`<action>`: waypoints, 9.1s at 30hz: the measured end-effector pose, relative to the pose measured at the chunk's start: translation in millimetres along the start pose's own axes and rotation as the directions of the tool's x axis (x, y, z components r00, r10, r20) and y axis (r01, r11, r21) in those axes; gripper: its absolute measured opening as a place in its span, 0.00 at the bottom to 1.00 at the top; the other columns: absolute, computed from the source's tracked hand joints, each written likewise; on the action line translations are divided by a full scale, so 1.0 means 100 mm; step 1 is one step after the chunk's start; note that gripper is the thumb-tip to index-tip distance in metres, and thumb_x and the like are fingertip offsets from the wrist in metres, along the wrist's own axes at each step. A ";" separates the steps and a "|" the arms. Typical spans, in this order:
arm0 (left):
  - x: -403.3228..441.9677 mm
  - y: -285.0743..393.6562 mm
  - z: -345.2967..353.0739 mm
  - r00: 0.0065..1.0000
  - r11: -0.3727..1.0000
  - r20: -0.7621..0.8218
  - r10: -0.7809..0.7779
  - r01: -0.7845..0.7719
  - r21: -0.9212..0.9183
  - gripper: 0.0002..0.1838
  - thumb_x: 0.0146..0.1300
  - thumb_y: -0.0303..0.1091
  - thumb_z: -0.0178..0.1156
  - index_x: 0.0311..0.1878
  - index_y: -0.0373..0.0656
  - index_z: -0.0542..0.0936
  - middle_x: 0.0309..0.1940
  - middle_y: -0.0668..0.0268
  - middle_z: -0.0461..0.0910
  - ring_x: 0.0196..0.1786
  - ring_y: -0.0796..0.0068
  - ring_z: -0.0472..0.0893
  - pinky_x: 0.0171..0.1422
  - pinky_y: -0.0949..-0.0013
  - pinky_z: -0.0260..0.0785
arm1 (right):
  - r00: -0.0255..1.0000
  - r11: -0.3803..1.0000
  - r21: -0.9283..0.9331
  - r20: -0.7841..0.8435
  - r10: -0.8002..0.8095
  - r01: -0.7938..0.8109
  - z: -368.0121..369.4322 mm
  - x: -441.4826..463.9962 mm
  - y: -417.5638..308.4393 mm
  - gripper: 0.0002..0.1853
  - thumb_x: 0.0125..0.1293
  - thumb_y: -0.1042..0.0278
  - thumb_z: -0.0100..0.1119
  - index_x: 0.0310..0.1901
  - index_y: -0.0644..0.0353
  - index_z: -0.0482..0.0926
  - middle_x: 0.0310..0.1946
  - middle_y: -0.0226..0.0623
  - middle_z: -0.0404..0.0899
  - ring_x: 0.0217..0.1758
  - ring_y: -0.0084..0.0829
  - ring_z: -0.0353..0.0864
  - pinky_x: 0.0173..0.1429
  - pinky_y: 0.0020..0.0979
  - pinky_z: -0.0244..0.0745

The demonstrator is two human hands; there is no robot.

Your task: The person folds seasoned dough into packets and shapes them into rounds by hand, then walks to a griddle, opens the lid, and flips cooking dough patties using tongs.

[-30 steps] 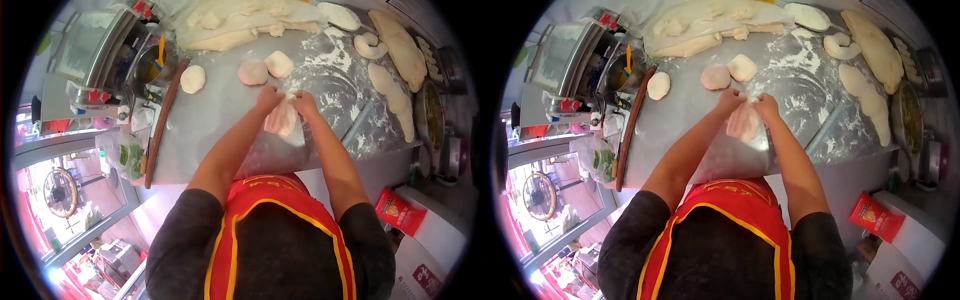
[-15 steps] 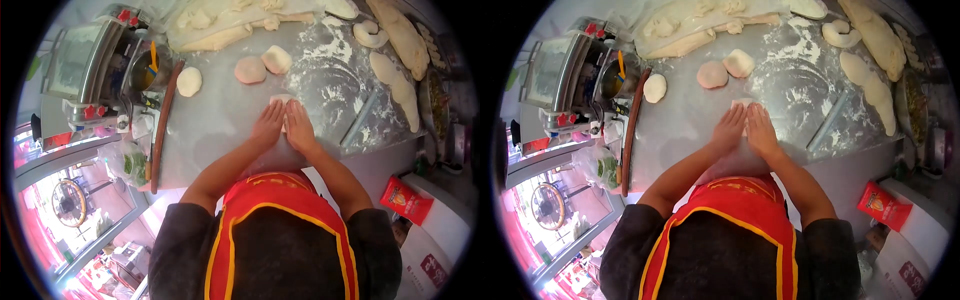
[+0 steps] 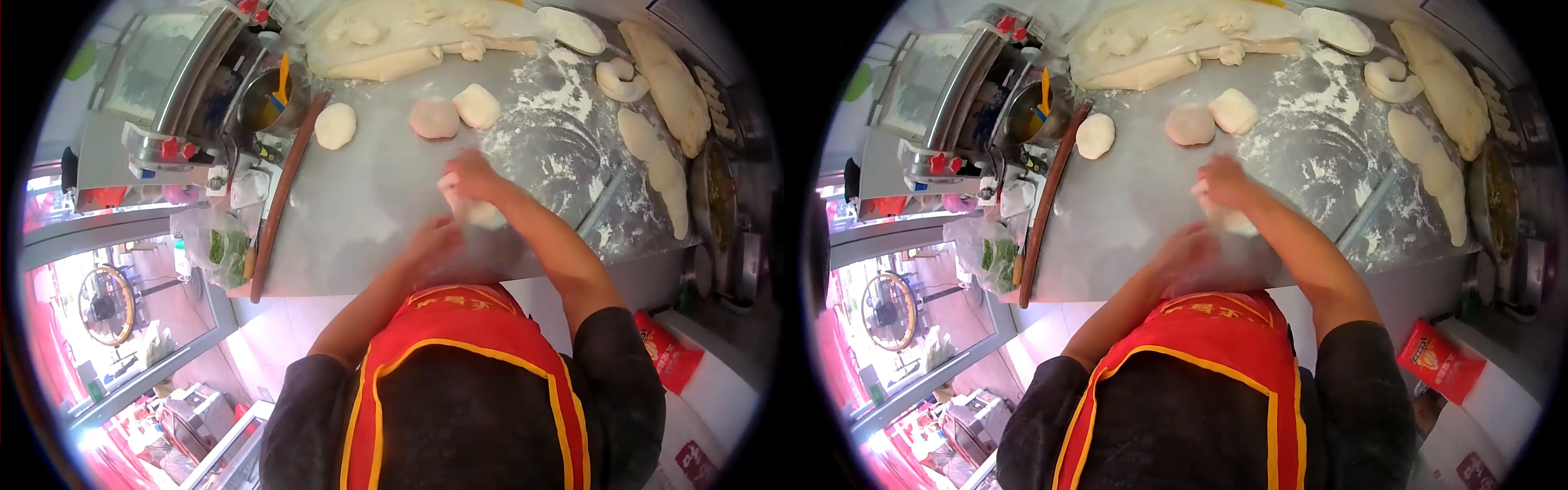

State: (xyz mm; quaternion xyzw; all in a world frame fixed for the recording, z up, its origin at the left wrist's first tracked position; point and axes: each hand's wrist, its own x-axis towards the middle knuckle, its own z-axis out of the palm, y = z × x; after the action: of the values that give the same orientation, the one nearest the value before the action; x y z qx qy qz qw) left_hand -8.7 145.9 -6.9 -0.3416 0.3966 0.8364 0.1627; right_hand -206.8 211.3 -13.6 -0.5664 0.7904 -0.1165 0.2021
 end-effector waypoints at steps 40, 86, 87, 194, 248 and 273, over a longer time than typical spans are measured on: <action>0.32 0.12 0.36 0.552 -0.493 0.582 0.597 -0.320 0.809 0.23 0.62 0.34 0.53 0.60 0.36 0.73 0.63 0.55 0.71 0.68 0.61 0.68 0.71 0.60 0.59 | 0.838 0.983 0.001 -0.523 0.155 -0.181 0.25 -1.33 -0.45 0.22 0.65 0.65 0.52 0.57 0.69 0.72 0.58 0.50 0.73 0.66 0.45 0.68 0.73 0.46 0.56; 0.77 0.59 0.42 0.625 -0.399 0.411 0.664 -0.168 0.901 0.33 0.67 0.51 0.48 0.71 0.46 0.61 0.71 0.58 0.58 0.75 0.59 0.55 0.77 0.48 0.39 | 0.602 -0.384 0.917 0.366 0.709 -0.105 -0.13 -0.59 0.31 0.39 0.71 0.36 0.33 0.50 0.73 0.76 0.45 0.50 0.80 0.47 0.40 0.81 0.54 0.38 0.75; 0.77 0.60 0.43 0.630 -0.396 0.405 0.663 -0.164 0.904 0.33 0.67 0.52 0.47 0.71 0.45 0.60 0.72 0.58 0.58 0.75 0.59 0.54 0.77 0.48 0.39 | 0.605 -0.396 0.915 0.358 0.711 -0.076 -0.12 -0.50 0.30 0.40 0.71 0.36 0.33 0.49 0.74 0.77 0.43 0.49 0.81 0.45 0.40 0.82 0.52 0.38 0.76; -5.52 -5.10 -3.94 0.104 0.965 -0.961 0.257 -0.083 0.249 0.29 0.67 0.55 0.47 0.57 0.39 0.74 0.58 0.48 0.74 0.60 0.48 0.73 0.64 0.55 0.64 | 0.687 0.732 0.392 0.279 -0.671 0.557 2.87 -0.09 -7.03 0.22 0.63 0.68 0.56 0.57 0.67 0.70 0.51 0.48 0.77 0.48 0.38 0.79 0.55 0.34 0.73; -14.49 -6.81 -16.48 -0.386 0.850 -0.817 -0.428 -0.480 -0.218 0.21 0.61 0.46 0.56 0.48 0.37 0.79 0.39 0.52 0.82 0.45 0.57 0.81 0.51 0.59 0.71 | 0.432 0.481 0.451 0.214 -0.876 0.752 8.38 5.85 -21.79 0.19 0.62 0.72 0.58 0.55 0.63 0.71 0.49 0.47 0.75 0.46 0.42 0.78 0.52 0.37 0.73; -17.57 -6.03 -21.32 -0.245 0.687 -0.700 -0.671 -0.561 -0.462 0.20 0.61 0.42 0.56 0.51 0.39 0.75 0.43 0.50 0.79 0.46 0.47 0.78 0.49 0.54 0.70 | 0.014 0.278 0.601 0.405 -0.914 0.749 13.68 8.83 -31.10 0.18 0.64 0.64 0.59 0.51 0.64 0.74 0.41 0.43 0.81 0.45 0.34 0.82 0.51 0.32 0.74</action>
State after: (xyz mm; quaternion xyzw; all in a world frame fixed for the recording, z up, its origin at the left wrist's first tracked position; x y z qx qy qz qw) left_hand 2515.9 -1126.5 -72.6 -0.9066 -0.0313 0.2732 -0.3201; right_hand 2805.0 -1589.6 -113.5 -0.8879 0.1324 -0.0726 0.4345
